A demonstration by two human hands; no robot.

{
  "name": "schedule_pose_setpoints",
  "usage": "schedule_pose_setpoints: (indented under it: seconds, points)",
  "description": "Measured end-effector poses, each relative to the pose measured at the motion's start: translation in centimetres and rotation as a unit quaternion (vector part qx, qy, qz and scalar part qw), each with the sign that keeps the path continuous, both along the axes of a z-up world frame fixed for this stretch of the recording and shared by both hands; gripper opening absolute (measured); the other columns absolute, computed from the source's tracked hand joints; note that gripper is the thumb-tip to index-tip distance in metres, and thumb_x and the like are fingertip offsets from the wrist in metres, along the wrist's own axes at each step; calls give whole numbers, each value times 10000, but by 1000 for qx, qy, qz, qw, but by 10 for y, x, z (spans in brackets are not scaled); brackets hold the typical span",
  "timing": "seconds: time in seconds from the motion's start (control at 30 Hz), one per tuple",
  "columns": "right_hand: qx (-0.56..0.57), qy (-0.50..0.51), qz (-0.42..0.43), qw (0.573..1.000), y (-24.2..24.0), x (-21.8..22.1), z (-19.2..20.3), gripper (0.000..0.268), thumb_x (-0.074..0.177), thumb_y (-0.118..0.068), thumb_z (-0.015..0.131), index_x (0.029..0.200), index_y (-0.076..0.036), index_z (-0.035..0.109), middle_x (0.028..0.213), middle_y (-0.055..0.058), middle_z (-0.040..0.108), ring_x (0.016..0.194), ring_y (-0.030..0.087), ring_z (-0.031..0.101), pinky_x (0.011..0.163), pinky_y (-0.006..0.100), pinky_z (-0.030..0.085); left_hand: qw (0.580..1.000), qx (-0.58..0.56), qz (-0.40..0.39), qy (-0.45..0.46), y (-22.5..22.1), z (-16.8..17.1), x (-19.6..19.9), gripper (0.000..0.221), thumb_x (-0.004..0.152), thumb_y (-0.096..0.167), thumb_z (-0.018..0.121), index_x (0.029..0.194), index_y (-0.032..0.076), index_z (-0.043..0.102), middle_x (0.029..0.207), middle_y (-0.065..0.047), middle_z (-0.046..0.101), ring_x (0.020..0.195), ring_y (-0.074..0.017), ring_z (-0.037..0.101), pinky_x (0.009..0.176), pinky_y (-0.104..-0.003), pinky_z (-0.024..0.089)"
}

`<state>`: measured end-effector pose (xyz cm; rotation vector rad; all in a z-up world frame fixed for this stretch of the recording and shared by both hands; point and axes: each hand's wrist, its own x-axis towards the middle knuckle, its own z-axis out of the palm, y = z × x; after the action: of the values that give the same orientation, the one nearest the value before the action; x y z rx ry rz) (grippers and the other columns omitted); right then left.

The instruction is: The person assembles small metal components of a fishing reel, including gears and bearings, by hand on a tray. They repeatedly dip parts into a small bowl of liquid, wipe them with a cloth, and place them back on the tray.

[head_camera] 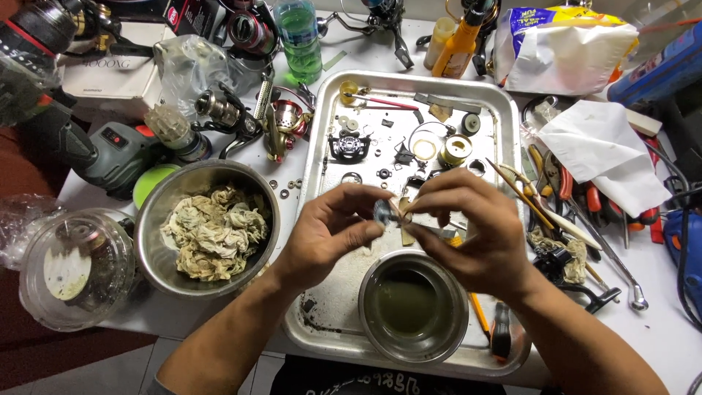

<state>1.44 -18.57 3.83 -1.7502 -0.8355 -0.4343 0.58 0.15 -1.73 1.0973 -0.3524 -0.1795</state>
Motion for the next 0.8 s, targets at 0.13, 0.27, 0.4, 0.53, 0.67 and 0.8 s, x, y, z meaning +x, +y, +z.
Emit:
schedule_pose_setpoints:
  seconds: [0.13, 0.27, 0.4, 0.53, 0.67, 0.8]
  points:
    - [23, 39, -9, 999, -7, 16, -12, 138, 775, -27, 689, 899, 10, 644, 815, 142, 600, 626, 162, 535, 514, 245, 472, 998, 7, 67, -8, 6, 8, 7, 337, 827, 97, 647, 1138, 6, 551, 934, -119, 635, 747, -126, 570, 588, -202, 508]
    - [-110, 87, -12, 990, 1, 33, -20, 132, 778, -12, 670, 900, 31, 645, 760, 172, 603, 573, 233, 549, 490, 312, 450, 988, -8, 153, -13, 12, 9, 10, 342, 829, 109, 647, 1137, 5, 543, 966, -95, 593, 747, -111, 567, 557, -181, 502]
    - [-299, 31, 1, 954, 26, 45, -25, 130, 707, -32, 702, 816, 1, 640, 723, 154, 621, 601, 334, 586, 539, 427, 468, 979, 55, 191, -36, 12, 13, 6, 330, 821, 98, 655, 1124, 8, 565, 1001, -89, 588, 780, -112, 562, 583, -194, 510]
    - [-380, -26, 30, 924, 45, 65, -52, 125, 663, -76, 725, 738, -43, 631, 702, 99, 607, 625, 301, 600, 551, 389, 486, 975, 77, 201, -57, 11, 18, 6, 319, 818, 96, 659, 1118, 22, 580, 1005, -74, 602, 816, -110, 587, 614, -193, 516]
    - [-443, -46, 43, 894, 59, 74, -66, 104, 683, -125, 697, 647, -49, 637, 676, 63, 547, 642, 243, 573, 576, 337, 500, 966, 108, 224, -74, 14, 27, 5, 317, 816, 107, 663, 1113, 29, 581, 985, -76, 589, 805, -123, 566, 623, -219, 510]
    - [-454, -36, 40, 889, 56, 74, -64, 72, 688, -161, 693, 673, -105, 649, 692, 24, 532, 675, 228, 585, 586, 324, 500, 961, 119, 233, -87, 17, 28, 5, 309, 810, 111, 673, 1098, 35, 591, 976, -71, 585, 813, -127, 570, 639, -228, 514]
